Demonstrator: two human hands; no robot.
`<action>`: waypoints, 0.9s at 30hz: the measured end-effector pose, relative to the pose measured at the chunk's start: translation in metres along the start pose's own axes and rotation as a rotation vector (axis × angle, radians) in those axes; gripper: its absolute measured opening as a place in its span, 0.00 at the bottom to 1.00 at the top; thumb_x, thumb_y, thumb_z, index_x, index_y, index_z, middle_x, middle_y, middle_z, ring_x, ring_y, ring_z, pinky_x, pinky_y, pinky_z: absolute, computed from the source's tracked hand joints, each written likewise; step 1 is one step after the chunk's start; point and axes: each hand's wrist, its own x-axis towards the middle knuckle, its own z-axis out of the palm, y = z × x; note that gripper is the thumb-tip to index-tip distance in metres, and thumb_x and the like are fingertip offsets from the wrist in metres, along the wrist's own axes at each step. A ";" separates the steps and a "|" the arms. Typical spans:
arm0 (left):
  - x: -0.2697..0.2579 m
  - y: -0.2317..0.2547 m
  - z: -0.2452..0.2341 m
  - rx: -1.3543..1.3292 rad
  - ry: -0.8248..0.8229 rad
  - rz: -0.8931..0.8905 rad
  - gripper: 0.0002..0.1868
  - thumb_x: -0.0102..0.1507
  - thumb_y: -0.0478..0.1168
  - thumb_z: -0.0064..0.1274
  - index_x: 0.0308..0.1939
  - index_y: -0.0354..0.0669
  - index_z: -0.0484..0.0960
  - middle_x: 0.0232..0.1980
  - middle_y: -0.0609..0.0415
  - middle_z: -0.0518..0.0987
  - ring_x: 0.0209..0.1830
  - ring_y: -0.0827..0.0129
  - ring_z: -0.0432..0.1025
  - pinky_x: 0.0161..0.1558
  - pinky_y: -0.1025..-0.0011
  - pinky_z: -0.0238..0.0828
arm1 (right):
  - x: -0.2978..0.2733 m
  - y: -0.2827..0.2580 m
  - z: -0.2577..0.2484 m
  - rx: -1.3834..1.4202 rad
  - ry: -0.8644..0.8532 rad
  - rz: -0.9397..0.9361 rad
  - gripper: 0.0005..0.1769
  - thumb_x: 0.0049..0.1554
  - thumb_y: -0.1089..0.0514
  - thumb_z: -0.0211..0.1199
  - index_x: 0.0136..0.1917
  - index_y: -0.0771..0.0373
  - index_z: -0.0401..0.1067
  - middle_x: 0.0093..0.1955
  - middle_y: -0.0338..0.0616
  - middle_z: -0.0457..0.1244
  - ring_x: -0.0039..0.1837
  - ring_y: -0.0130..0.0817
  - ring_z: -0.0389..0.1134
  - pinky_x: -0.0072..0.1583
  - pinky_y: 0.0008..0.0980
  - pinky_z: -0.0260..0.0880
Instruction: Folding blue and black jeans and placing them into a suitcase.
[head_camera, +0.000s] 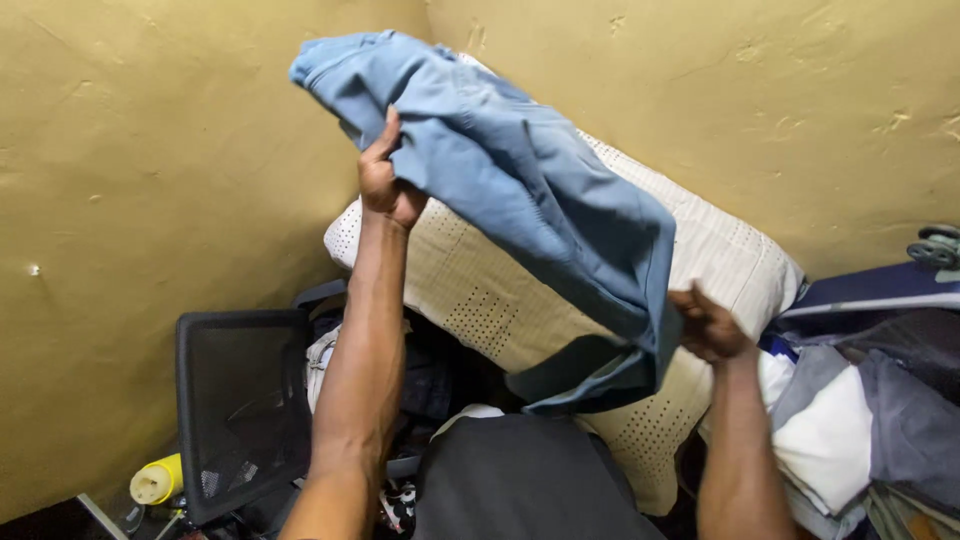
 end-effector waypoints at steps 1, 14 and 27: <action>0.002 0.001 -0.018 0.002 0.002 0.001 0.21 0.75 0.43 0.47 0.67 0.34 0.71 0.61 0.46 0.79 0.60 0.56 0.76 0.69 0.56 0.73 | 0.001 -0.015 -0.006 0.001 -0.002 0.002 0.38 0.62 0.37 0.52 0.65 0.76 0.66 0.55 0.54 0.72 0.55 0.43 0.73 0.60 0.40 0.71; -0.109 -0.120 -0.291 0.586 0.857 -0.485 0.28 0.63 0.57 0.61 0.60 0.46 0.75 0.51 0.50 0.80 0.36 0.64 0.73 0.30 0.64 0.72 | 0.055 0.023 0.017 -1.590 0.670 -0.174 0.68 0.38 0.34 0.83 0.81 0.57 0.52 0.73 0.60 0.58 0.72 0.55 0.59 0.68 0.54 0.58; -0.113 -0.136 -0.182 1.918 0.913 -0.794 0.27 0.56 0.58 0.67 0.41 0.38 0.81 0.45 0.39 0.82 0.42 0.48 0.80 0.43 0.56 0.78 | 0.067 -0.036 0.037 -1.916 0.715 -0.029 0.32 0.44 0.45 0.73 0.60 0.55 0.75 0.47 0.54 0.72 0.54 0.52 0.73 0.58 0.54 0.66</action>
